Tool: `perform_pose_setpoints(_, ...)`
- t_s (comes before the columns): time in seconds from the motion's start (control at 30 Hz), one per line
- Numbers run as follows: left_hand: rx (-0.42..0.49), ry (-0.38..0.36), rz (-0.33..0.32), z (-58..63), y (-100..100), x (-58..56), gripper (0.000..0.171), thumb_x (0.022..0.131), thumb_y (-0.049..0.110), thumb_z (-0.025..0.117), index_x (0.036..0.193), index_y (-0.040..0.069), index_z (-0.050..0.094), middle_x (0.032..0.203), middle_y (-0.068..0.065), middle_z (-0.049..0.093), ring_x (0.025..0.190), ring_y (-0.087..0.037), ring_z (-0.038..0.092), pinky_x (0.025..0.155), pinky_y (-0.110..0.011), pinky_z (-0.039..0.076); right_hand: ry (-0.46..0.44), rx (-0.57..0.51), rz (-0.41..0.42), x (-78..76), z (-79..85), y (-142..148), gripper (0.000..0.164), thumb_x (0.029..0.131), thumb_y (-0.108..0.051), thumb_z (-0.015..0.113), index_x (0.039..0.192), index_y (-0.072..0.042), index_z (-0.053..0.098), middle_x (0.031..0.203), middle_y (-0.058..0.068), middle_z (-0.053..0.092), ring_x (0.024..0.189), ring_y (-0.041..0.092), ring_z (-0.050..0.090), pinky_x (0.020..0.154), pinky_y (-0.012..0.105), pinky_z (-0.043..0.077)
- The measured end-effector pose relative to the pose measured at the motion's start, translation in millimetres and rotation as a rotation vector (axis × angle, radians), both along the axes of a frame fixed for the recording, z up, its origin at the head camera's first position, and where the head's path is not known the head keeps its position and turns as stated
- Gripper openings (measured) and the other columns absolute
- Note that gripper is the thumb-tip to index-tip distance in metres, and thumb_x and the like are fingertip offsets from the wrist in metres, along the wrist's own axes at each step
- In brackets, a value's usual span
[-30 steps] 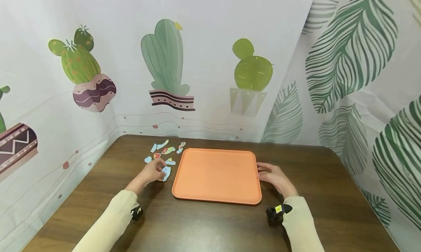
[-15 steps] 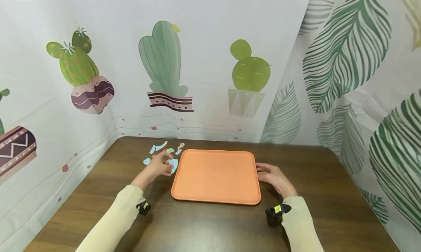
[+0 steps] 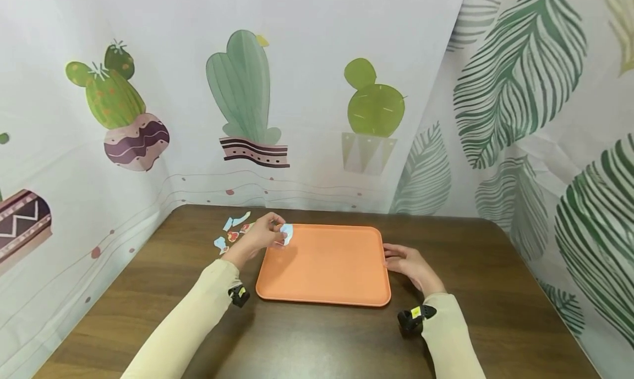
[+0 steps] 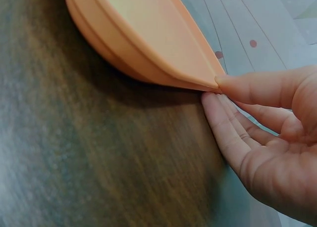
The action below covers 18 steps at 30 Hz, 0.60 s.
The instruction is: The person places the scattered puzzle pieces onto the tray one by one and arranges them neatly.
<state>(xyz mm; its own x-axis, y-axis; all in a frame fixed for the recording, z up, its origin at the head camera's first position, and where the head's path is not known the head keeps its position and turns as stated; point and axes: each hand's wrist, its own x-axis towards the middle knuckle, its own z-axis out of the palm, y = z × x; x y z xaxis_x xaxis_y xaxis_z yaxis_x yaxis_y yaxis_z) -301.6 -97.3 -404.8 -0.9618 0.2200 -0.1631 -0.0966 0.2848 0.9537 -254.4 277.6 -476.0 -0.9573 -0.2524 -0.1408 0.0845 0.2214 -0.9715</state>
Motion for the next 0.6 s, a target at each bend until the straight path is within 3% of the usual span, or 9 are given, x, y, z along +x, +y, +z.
perform_pose_setpoints(0.13, 0.038, 0.007, -0.012, 3.7, 13.7, -4.4, 0.034, 0.087, -0.014, 0.059, 0.118, -0.005, 0.046, 0.084, -0.011, 0.050, 0.069, -0.025, 0.063, 0.081, -0.051, 0.055, -0.002, 0.018, -0.008, -0.6, -0.6, 0.0, 0.063, 0.091, -0.003, 0.064, 0.144, 0.011, 0.032, 0.131, 0.030, 0.048, 0.102, 0.011, 0.062, 0.087, 0.027, 0.053)
perform_pose_setpoints(0.37, 0.093, 0.002, -0.058, 11.8, 37.1, -10.3, 0.041, 0.087, -0.015, 0.058, 0.125, -0.007, 0.044, 0.085, -0.012, 0.049, 0.071, -0.025, 0.060, 0.084, -0.052, 0.054, -0.013, 0.032, -0.001, -0.2, 1.4, 0.8, 0.062, 0.093, -0.005, 0.063, 0.145, 0.009, 0.032, 0.135, 0.030, 0.047, 0.112, 0.024, 0.059, 0.091, 0.033, 0.052)
perform_pose_setpoints(0.6, 0.134, -0.002, -0.078, 17.1, 57.6, -17.2, 0.041, 0.089, -0.013, 0.058, 0.126, -0.005, 0.045, 0.083, -0.011, 0.050, 0.069, -0.023, 0.061, 0.083, -0.048, 0.055, -0.009, 0.016, -0.001, 1.3, 1.2, 2.9, 0.062, 0.092, -0.003, 0.062, 0.144, 0.011, 0.032, 0.133, 0.030, 0.048, 0.108, 0.019, 0.061, 0.090, 0.030, 0.053)
